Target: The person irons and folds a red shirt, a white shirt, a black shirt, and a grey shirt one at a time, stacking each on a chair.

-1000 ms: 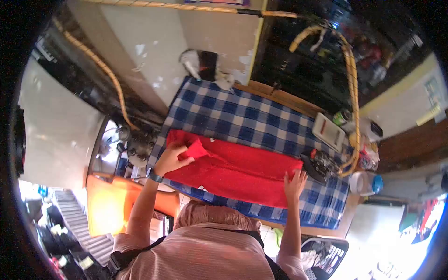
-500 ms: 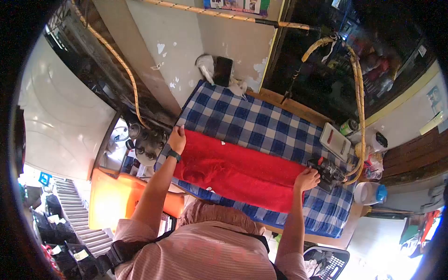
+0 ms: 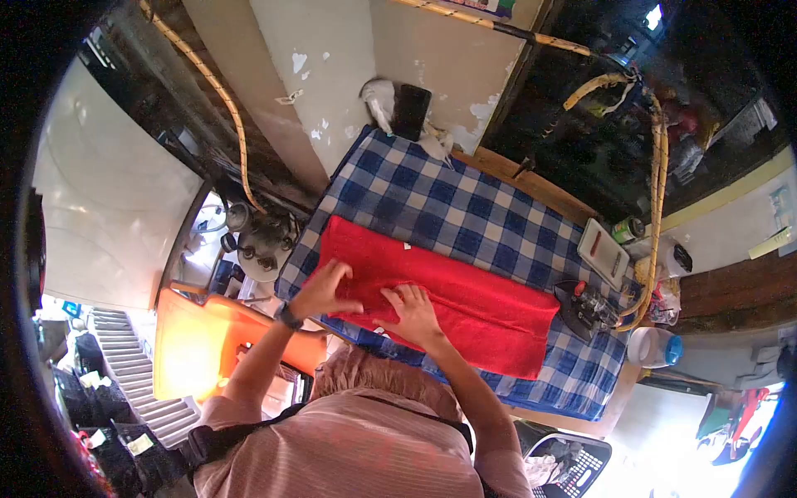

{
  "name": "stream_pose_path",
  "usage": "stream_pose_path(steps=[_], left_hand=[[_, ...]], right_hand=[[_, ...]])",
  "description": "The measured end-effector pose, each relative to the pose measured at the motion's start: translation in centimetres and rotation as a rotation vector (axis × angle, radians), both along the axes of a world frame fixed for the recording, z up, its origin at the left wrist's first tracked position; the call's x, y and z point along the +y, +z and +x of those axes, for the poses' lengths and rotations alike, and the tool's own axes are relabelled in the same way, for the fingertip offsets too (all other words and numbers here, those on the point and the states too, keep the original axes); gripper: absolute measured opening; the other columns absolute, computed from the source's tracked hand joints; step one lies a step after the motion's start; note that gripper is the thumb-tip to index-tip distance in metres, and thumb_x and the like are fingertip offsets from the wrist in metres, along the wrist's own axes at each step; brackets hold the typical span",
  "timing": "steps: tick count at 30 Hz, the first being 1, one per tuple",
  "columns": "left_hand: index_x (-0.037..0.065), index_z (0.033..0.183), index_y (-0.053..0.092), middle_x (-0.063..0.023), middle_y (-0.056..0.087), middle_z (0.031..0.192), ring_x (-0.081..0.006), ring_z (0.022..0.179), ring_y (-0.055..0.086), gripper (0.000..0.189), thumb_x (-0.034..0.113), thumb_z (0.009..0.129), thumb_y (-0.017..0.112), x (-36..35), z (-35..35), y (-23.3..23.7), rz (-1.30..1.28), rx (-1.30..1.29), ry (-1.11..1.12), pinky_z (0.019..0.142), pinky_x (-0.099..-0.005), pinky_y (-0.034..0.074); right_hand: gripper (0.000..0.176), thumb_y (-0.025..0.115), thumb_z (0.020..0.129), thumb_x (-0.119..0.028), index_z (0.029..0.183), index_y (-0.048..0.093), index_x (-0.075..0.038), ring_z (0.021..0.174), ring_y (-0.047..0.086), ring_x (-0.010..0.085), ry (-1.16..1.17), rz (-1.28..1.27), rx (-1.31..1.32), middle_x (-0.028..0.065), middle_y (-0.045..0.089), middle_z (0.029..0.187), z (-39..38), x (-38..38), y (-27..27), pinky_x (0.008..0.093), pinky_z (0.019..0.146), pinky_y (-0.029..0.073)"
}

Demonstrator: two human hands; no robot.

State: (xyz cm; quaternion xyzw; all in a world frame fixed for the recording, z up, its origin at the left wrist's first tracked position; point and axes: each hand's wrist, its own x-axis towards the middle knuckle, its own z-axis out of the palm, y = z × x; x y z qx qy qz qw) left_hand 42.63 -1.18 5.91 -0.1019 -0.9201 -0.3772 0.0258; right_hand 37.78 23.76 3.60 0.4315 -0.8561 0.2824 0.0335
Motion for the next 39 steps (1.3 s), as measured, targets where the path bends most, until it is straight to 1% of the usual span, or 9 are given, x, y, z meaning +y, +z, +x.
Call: stream_pose_path(steps=[14, 20, 24, 28, 29, 31, 32, 37, 39], left_hand=[[0.011, 0.088, 0.060, -0.0068, 0.058, 0.086, -0.0266, 0.087, 0.055, 0.016, 0.011, 0.072, 0.064, 0.2, 8.0, -3.3, -0.386, 0.011, 0.136, 0.078, -0.0394, 0.043], [0.005, 0.099, 0.063, -0.0083, 0.064, 0.099, -0.0297, 0.096, 0.060, 0.025, 0.026, 0.086, 0.062, 2.4, -0.4, -4.6, 0.148, 0.224, -0.083, 0.084, -0.0411, 0.047], [0.004, 0.111, 0.063, -0.0074, 0.064, 0.114, -0.0207, 0.104, 0.060, 0.054, 0.050, 0.097, 0.040, -0.9, -4.2, -4.0, 1.015, -0.725, 0.011, 0.089, -0.0363, 0.047], [0.006, 0.107, 0.066, -0.0092, 0.068, 0.101, -0.0146, 0.093, 0.063, 0.076, 0.070, 0.093, 0.027, -3.2, -4.4, -3.8, 1.411, -0.680, 0.361, 0.083, -0.0305, 0.049], [0.006, 0.107, 0.066, -0.0092, 0.068, 0.101, -0.0146, 0.093, 0.063, 0.076, 0.070, 0.093, 0.027, -4.8, -4.2, -5.4, 1.401, -0.680, 0.356, 0.083, -0.0305, 0.049], [0.006, 0.104, 0.068, -0.0086, 0.069, 0.087, -0.0156, 0.082, 0.064, 0.068, 0.065, 0.094, 0.036, -8.2, -3.6, -9.3, -0.082, -0.498, -0.024, 0.074, -0.0293, 0.048], [0.006, 0.104, 0.068, -0.0086, 0.069, 0.087, -0.0156, 0.082, 0.064, 0.068, 0.065, 0.094, 0.036, -7.6, -3.2, -8.5, -0.088, -0.497, -0.027, 0.074, -0.0293, 0.048], [0.003, 0.083, 0.059, -0.0128, 0.063, 0.069, -0.0327, 0.065, 0.061, 0.038, 0.039, 0.093, 0.059, -2.3, -2.3, -10.4, 0.657, 0.025, 0.593, 0.061, -0.0372, 0.047], [0.002, 0.081, 0.057, -0.0136, 0.063, 0.068, -0.0325, 0.066, 0.062, 0.041, 0.041, 0.093, 0.058, -1.3, -1.5, -8.8, 0.358, -0.018, 0.707, 0.061, -0.0390, 0.047]], right_hand=[[0.040, 0.065, 0.080, -0.027, 0.117, 0.063, -0.011, 0.108, 0.052, 0.0215, 0.491, 0.140, 0.169, 0.0025, 0.059, 0.113, -0.8, 2.3, -4.6, 0.0394, 0.098, 0.040], [0.033, 0.062, 0.080, -0.020, 0.111, 0.064, -0.009, 0.111, 0.052, 0.0207, 0.553, 0.271, 0.257, 0.0037, 0.061, 0.109, -1.2, 1.7, -2.8, 0.0379, 0.096, 0.041], [0.027, 0.061, 0.086, -0.021, 0.111, 0.064, -0.010, 0.111, 0.052, 0.0246, 0.528, 0.394, -0.075, 0.0048, 0.061, 0.109, -2.3, -0.5, -1.8, 0.0408, 0.095, 0.043], [0.036, 0.050, 0.097, -0.037, 0.112, 0.061, -0.005, 0.091, 0.060, 0.0327, -0.317, -0.327, -0.625, 0.0126, 0.062, 0.098, -7.6, -4.1, -4.5, 0.0390, 0.079, 0.048], [0.036, 0.050, 0.097, -0.037, 0.112, 0.061, -0.005, 0.091, 0.060, 0.0327, -0.320, -0.338, -0.623, 0.0126, 0.062, 0.098, -8.1, -4.6, -5.6, 0.0390, 0.079, 0.048], [0.044, 0.052, 0.095, -0.040, 0.122, 0.054, -0.006, 0.081, 0.062, 0.0259, -0.523, -0.323, -0.766, 0.0152, 0.061, 0.084, -9.1, -6.2, -8.0, 0.0368, 0.074, 0.047], [0.037, 0.049, 0.097, -0.038, 0.121, 0.049, -0.009, 0.091, 0.063, 0.0435, -0.464, -0.277, -0.716, 0.0229, 0.065, 0.094, -8.3, -6.3, -6.3, 0.0475, 0.073, 0.051], [0.030, 0.053, 0.094, -0.025, 0.119, 0.044, -0.014, 0.071, 0.064, 0.0430, -0.501, -0.347, -0.421, 0.0231, 0.064, 0.084, -6.5, -7.9, -6.6, 0.0505, 0.056, 0.048], [0.031, 0.055, 0.092, -0.024, 0.120, 0.045, -0.013, 0.080, 0.064, 0.0394, -0.563, 0.092, -0.481, 0.0196, 0.065, 0.090, -5.7, -7.9, -4.5, 0.0497, 0.063, 0.049]])
